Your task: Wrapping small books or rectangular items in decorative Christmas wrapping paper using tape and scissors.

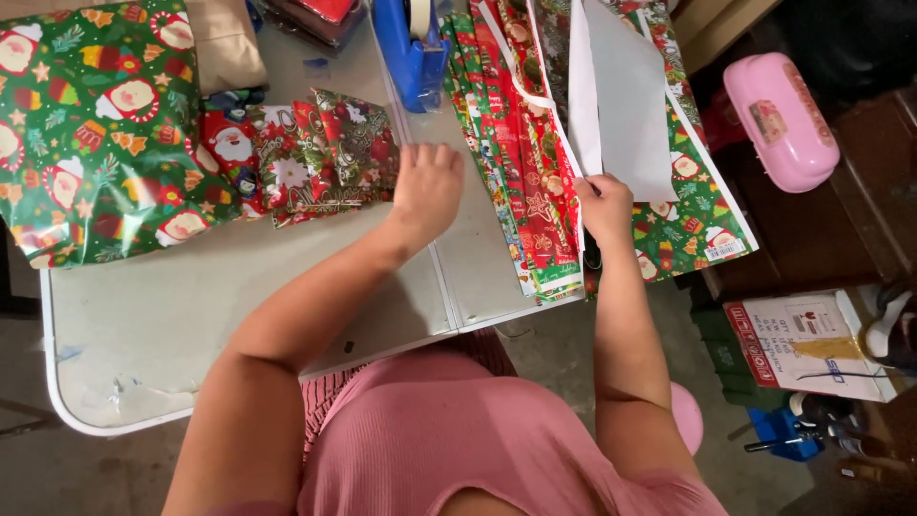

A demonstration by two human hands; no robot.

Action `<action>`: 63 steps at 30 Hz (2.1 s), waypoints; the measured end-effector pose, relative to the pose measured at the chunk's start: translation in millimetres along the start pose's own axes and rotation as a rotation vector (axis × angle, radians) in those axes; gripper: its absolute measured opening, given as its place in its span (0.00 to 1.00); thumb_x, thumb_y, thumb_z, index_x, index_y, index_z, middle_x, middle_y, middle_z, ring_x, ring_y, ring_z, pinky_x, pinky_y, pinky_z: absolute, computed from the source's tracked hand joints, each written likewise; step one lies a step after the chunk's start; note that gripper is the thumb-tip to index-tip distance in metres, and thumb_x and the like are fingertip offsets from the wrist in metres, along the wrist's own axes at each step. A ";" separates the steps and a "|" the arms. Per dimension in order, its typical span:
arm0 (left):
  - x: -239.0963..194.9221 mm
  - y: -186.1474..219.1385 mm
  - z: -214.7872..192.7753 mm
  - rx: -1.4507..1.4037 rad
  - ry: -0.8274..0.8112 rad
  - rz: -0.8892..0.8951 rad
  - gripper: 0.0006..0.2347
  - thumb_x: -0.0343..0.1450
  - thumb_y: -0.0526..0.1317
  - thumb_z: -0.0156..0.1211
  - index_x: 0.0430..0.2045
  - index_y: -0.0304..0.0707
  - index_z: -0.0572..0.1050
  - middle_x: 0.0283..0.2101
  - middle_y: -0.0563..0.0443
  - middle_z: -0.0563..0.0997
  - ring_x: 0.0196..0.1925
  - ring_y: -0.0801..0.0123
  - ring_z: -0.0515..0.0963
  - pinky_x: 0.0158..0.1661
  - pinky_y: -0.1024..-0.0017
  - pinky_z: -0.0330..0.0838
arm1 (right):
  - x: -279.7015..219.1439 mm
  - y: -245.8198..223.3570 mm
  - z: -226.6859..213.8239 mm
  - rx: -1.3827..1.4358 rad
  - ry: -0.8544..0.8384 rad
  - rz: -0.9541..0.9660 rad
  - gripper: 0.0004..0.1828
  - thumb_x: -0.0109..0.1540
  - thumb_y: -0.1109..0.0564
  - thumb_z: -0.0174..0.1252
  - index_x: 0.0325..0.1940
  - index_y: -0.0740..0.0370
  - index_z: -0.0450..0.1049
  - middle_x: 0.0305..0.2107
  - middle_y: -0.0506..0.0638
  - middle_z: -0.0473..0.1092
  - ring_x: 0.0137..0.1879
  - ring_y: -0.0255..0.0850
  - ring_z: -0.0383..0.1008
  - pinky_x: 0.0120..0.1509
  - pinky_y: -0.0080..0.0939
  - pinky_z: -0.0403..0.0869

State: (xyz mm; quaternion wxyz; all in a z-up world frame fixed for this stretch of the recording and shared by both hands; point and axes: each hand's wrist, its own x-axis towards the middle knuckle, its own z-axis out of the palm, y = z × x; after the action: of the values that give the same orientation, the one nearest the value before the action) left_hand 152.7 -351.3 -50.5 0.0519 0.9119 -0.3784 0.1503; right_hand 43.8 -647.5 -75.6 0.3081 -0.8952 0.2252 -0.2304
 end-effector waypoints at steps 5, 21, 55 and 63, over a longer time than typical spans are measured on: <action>47.4 52.7 62.3 -0.497 -0.140 -0.014 0.21 0.70 0.43 0.56 0.60 0.46 0.72 0.56 0.47 0.75 0.60 0.50 0.74 0.55 0.52 0.67 | -11.7 -8.8 -1.3 0.148 0.083 0.039 0.08 0.64 0.53 0.65 0.41 0.58 0.83 0.28 0.50 0.72 0.40 0.39 0.73 0.46 0.39 0.72; 86.0 125.5 23.2 -1.117 -0.212 -0.224 0.21 0.70 0.38 0.58 0.57 0.28 0.67 0.45 0.26 0.82 0.54 0.31 0.80 0.55 0.40 0.73 | -15.0 4.2 9.1 0.301 0.309 -0.116 0.03 0.61 0.60 0.68 0.32 0.56 0.82 0.21 0.47 0.68 0.33 0.32 0.68 0.41 0.33 0.68; 27.7 96.9 59.2 -1.287 -0.068 -0.166 0.21 0.69 0.31 0.53 0.59 0.38 0.73 0.52 0.28 0.79 0.57 0.35 0.78 0.57 0.48 0.74 | 1.6 -12.3 16.3 0.048 0.096 -0.316 0.17 0.54 0.63 0.64 0.47 0.67 0.80 0.36 0.62 0.74 0.47 0.60 0.76 0.49 0.54 0.75; -31.4 70.2 107.8 -1.174 -0.418 0.463 0.33 0.62 0.52 0.72 0.61 0.40 0.70 0.63 0.41 0.76 0.59 0.59 0.79 0.58 0.69 0.73 | -4.8 -7.7 46.5 -0.722 0.053 -0.498 0.21 0.58 0.42 0.58 0.51 0.45 0.85 0.35 0.50 0.78 0.51 0.49 0.77 0.69 0.60 0.67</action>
State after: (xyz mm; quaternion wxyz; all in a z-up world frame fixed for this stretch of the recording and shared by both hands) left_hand 107.5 -402.3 -164.0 0.4319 0.6372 -0.5859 -0.2533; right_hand 67.6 -618.5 -104.5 -0.0952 -0.9662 0.0764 -0.2271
